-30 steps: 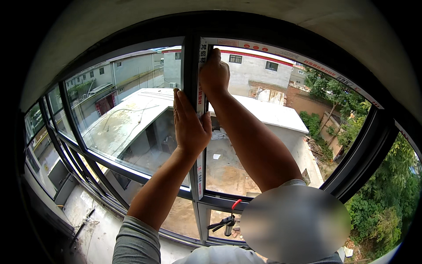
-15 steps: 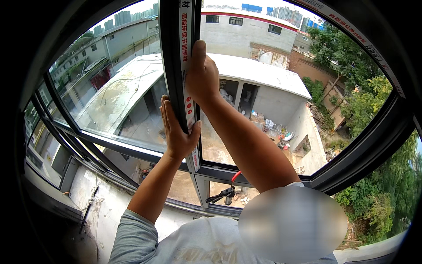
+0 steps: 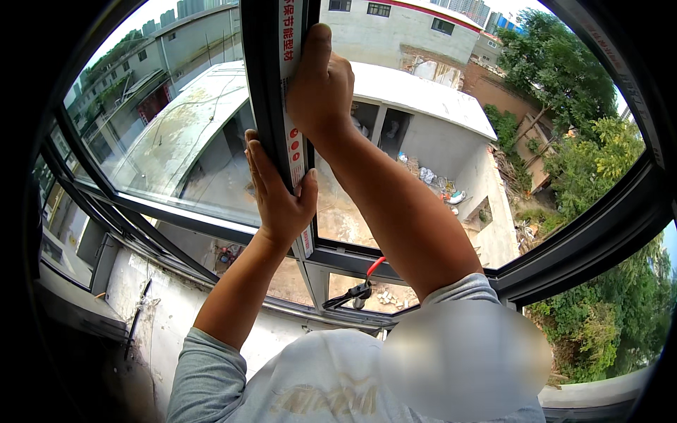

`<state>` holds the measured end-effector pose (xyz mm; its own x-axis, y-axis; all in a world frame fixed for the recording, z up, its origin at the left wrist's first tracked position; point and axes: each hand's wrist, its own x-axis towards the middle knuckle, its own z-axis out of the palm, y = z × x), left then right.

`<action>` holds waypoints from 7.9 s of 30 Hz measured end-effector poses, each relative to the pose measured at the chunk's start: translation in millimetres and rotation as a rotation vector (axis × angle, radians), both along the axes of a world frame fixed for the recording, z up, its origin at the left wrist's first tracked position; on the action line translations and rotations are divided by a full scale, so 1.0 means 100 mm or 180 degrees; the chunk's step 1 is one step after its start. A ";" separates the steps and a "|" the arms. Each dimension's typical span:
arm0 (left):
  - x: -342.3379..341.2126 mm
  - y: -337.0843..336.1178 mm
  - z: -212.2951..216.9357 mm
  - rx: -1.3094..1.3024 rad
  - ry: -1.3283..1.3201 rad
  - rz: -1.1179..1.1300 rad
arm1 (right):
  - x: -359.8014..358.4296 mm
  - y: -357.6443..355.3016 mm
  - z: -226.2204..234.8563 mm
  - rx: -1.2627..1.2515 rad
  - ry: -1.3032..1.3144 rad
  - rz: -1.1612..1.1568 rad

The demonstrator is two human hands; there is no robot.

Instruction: The person installs a window frame by aligning and securing the frame components, then applies sealant along the joints using a caulking gun. The work is performed at a window opening with a view of an outdoor construction area.

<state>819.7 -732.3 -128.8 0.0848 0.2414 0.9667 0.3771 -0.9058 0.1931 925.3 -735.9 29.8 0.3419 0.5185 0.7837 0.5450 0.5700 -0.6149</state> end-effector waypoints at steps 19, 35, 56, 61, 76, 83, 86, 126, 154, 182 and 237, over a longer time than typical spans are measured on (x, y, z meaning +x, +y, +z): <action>-0.04 -0.11 0.00 -0.0180 0.0061 -0.0040 | -0.20 -0.38 1.43 0.0188 -0.1569 -0.1986; -0.47 -0.25 0.69 0.0022 0.0008 -0.0464 | -0.17 -0.36 1.35 0.0248 -0.1235 -0.1594; 1.05 0.67 3.46 -0.0502 -0.1023 0.0459 | 1.25 0.15 0.82 -0.1196 -0.2243 -0.0709; 0.49 0.55 3.26 -0.0349 -0.0886 0.1126 | 0.74 0.53 0.59 -0.0065 -0.2104 0.0186; 0.37 -0.31 3.36 -0.0458 -0.0804 0.2182 | 0.22 -0.30 1.07 -0.0188 -0.2036 0.0549; 0.44 -0.34 3.33 -0.0738 -0.0909 0.1794 | 0.29 -0.29 1.04 -0.0286 -0.1883 0.0705; 0.42 -0.32 3.33 -0.0763 -0.1119 0.1755 | 0.27 -0.25 1.05 -0.0254 -0.2050 0.0754; 0.25 -0.70 3.17 0.0484 0.0376 0.1694 | 0.14 -0.83 0.88 0.0186 -0.1745 -0.0046; -1.19 -1.47 -0.32 -0.4882 0.0892 -0.3381 | -0.06 -2.13 -1.55 -0.2071 0.0314 0.1800; -2.34 -2.09 -1.72 -0.4332 -0.0323 -0.0856 | -1.57 -1.54 -3.35 -0.2953 0.1642 0.2783; -2.63 -2.02 -2.34 -0.3550 0.0592 0.0753 | -1.80 -1.16 -3.42 -0.5022 0.2687 0.2519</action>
